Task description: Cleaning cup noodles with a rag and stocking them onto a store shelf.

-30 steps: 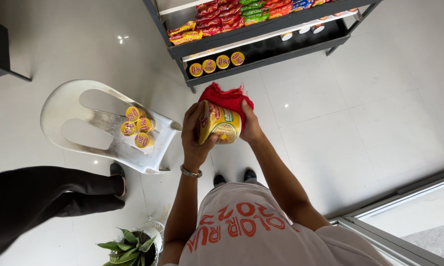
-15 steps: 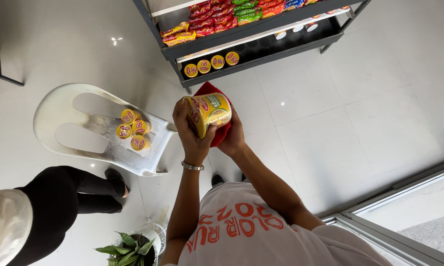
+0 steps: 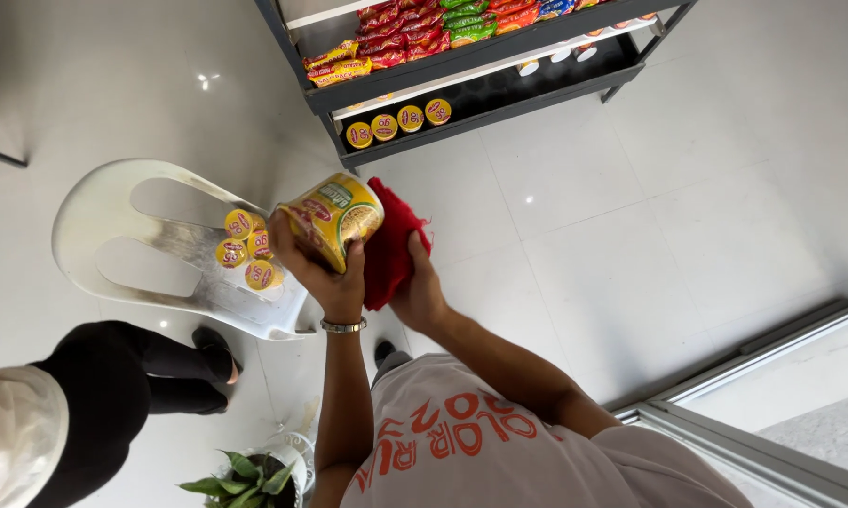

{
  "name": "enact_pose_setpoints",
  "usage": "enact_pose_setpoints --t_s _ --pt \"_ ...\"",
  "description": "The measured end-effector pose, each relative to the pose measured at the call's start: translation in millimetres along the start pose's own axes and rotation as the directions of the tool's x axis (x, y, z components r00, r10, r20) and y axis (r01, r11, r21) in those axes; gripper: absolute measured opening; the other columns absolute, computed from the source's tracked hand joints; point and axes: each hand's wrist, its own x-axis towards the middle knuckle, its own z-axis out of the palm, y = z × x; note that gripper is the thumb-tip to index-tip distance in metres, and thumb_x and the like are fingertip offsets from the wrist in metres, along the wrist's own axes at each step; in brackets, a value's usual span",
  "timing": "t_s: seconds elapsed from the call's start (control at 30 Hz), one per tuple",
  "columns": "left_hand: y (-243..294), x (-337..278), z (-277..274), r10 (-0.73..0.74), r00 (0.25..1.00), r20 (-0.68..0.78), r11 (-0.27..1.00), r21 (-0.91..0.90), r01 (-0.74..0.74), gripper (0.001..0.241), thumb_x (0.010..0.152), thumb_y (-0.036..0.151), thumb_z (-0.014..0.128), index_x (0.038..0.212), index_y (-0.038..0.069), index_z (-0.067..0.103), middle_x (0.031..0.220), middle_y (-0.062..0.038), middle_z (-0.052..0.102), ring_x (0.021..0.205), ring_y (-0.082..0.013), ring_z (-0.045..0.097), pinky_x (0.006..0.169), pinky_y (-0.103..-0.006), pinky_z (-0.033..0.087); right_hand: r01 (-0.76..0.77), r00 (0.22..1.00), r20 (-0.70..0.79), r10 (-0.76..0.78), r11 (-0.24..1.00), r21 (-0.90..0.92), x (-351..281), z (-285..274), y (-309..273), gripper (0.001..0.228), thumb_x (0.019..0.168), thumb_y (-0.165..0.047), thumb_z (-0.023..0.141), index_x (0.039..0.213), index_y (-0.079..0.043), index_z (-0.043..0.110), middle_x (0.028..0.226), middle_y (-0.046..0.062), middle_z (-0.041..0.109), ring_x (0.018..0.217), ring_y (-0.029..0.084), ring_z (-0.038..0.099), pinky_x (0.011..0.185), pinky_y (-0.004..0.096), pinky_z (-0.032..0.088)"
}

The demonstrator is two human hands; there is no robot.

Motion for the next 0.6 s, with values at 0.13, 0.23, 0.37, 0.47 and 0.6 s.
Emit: enact_pose_setpoints --t_s 0.13,0.23,0.37,0.47,0.6 --pt "-18 8 -30 0.019 0.998 -0.052 0.995 0.097 -0.014 0.114 0.071 0.049 0.095 0.155 0.003 0.033 0.155 -0.024 0.025 0.145 -0.0414 0.028 0.121 -0.0549 0.024 0.143 0.990 0.013 -0.142 0.986 -0.091 19 -20 64 0.055 0.098 -0.049 0.062 0.128 -0.003 0.060 0.115 0.016 0.067 0.100 0.026 0.068 0.096 0.042 0.054" --pt "-27 24 -55 0.004 1.000 0.015 0.969 0.245 -0.008 0.109 0.076 0.051 0.093 0.158 0.010 0.032 0.155 -0.026 0.024 0.144 -0.0451 0.029 0.118 -0.0607 0.029 0.316 0.948 0.013 -0.319 0.931 -0.183 51 -58 133 0.051 0.099 -0.046 0.064 0.129 -0.004 0.058 0.113 0.014 0.067 0.098 0.024 0.068 0.088 0.042 0.058" --pt "-28 41 -78 0.124 0.977 0.172 0.883 0.431 -0.188 0.084 0.079 0.045 0.081 0.148 0.010 0.049 0.143 -0.024 0.042 0.124 -0.0449 0.048 0.102 -0.0551 0.040 0.648 0.757 0.463 -0.461 0.623 -0.439 38 -18 129 0.039 0.105 -0.013 0.046 0.142 -0.004 0.040 0.136 0.012 0.044 0.119 0.021 0.049 0.107 0.039 0.043" --pt "-18 52 -94 0.190 0.940 0.283 0.884 0.367 -0.289 0.080 0.074 0.042 0.084 0.142 0.009 0.057 0.138 -0.024 0.049 0.116 -0.0447 0.053 0.095 -0.0547 0.044 0.646 0.762 0.500 -0.411 0.521 -0.557 19 34 94 0.029 0.104 -0.015 0.049 0.129 -0.004 0.041 0.121 0.011 0.042 0.107 0.021 0.047 0.093 0.034 0.042" --pt "0 69 -115 0.151 0.864 0.480 0.974 0.079 -0.214 0.083 0.071 0.038 0.088 0.144 0.015 0.056 0.136 -0.023 0.054 0.118 -0.0429 0.056 0.093 -0.0564 0.046 0.523 0.852 0.381 -0.358 0.595 -0.610 60 4 88 0.027 0.105 -0.030 0.058 0.094 -0.008 0.068 0.071 0.005 0.064 0.061 0.012 0.060 0.055 0.030 0.051"
